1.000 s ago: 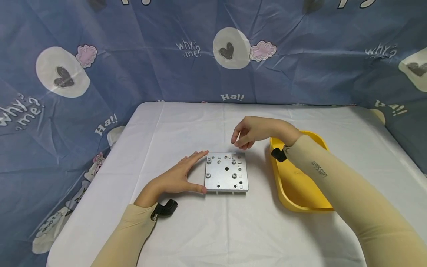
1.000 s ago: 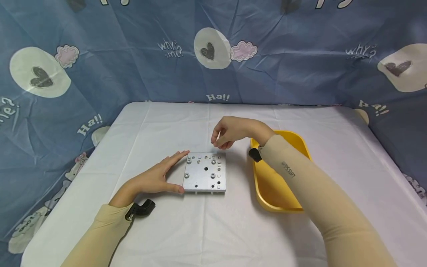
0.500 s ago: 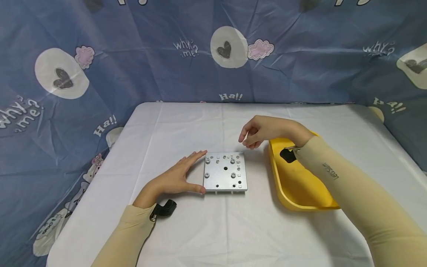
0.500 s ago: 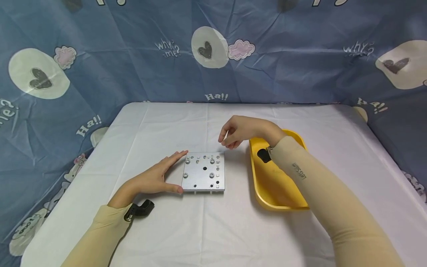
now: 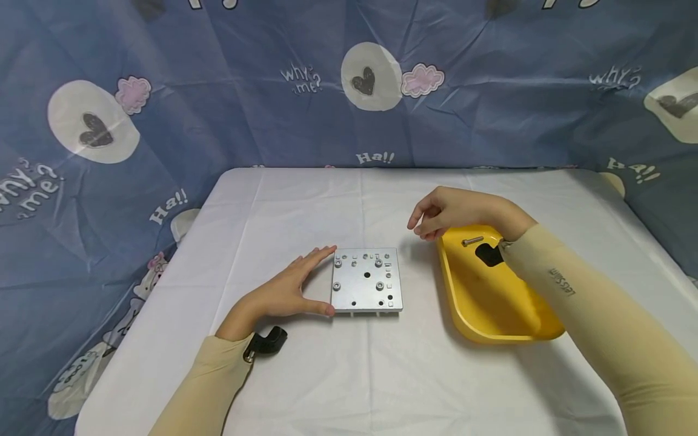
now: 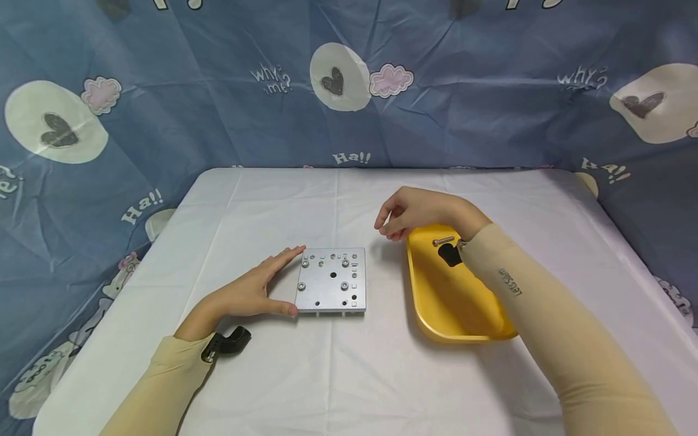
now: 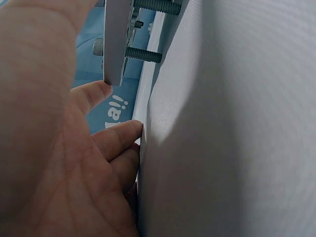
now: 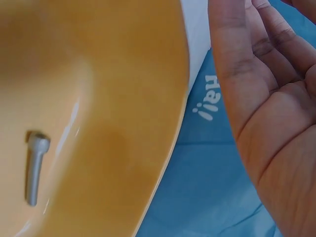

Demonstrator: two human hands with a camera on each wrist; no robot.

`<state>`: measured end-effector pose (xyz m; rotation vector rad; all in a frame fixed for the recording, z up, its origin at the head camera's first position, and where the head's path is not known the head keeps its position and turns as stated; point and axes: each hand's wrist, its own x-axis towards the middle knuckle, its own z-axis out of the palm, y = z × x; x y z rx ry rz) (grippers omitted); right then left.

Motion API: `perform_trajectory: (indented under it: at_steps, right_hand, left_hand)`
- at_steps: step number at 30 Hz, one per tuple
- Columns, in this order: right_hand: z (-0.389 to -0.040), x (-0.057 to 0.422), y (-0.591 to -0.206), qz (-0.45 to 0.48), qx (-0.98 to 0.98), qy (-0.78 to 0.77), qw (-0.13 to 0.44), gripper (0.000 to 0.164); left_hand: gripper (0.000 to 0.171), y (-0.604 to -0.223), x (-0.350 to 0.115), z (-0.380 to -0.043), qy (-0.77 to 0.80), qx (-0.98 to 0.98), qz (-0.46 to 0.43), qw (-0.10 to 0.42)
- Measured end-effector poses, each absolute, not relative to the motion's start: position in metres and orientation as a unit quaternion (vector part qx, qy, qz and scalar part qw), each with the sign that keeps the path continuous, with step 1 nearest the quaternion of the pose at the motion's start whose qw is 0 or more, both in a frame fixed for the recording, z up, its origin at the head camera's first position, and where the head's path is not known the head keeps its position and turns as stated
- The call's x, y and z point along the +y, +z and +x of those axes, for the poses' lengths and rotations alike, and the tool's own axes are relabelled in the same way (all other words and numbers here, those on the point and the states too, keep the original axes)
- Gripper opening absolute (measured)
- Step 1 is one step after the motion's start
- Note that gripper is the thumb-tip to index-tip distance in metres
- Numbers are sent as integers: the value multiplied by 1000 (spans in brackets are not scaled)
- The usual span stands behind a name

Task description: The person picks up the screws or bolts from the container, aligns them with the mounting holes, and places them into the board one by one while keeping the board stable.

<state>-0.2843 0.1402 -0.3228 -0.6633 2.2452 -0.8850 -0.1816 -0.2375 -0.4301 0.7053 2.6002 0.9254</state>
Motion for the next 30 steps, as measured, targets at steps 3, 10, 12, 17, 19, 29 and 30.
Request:
perform_trajectory:
  at_steps: [3,10,12,17,19,29,30]
  right_hand:
    - [-283,147,-322,-245,853,-335,315,27]
    - [-282,164,-322,-229,860,-331,314,29]
    - [-283,168,-323,-225,859,-333,317,29]
    - [-283,178,-325,-218,857,-336,323,27]
    - [-283,182,-326,-215,858,-337,324,26]
    - [-279,195,-329,-197,853,-356,326,21]
    - [-279,196,-330,-195,853,-356,327,22]
  left_hand:
    - [125,-430,-237,-181,320,903,248,142]
    - [125,-429,-236,-181,320,905,239,147]
    - [124,-429,-236,-181,321,905,237,148]
    - [124,-429,-236,-182,321,905,235,149]
    - [125,-429,-236,-182,320,905,237,147]
    - [124,-429,-236,-181,324,904,235,152]
    - [123,-429,-236,-181,324,904,234,153]
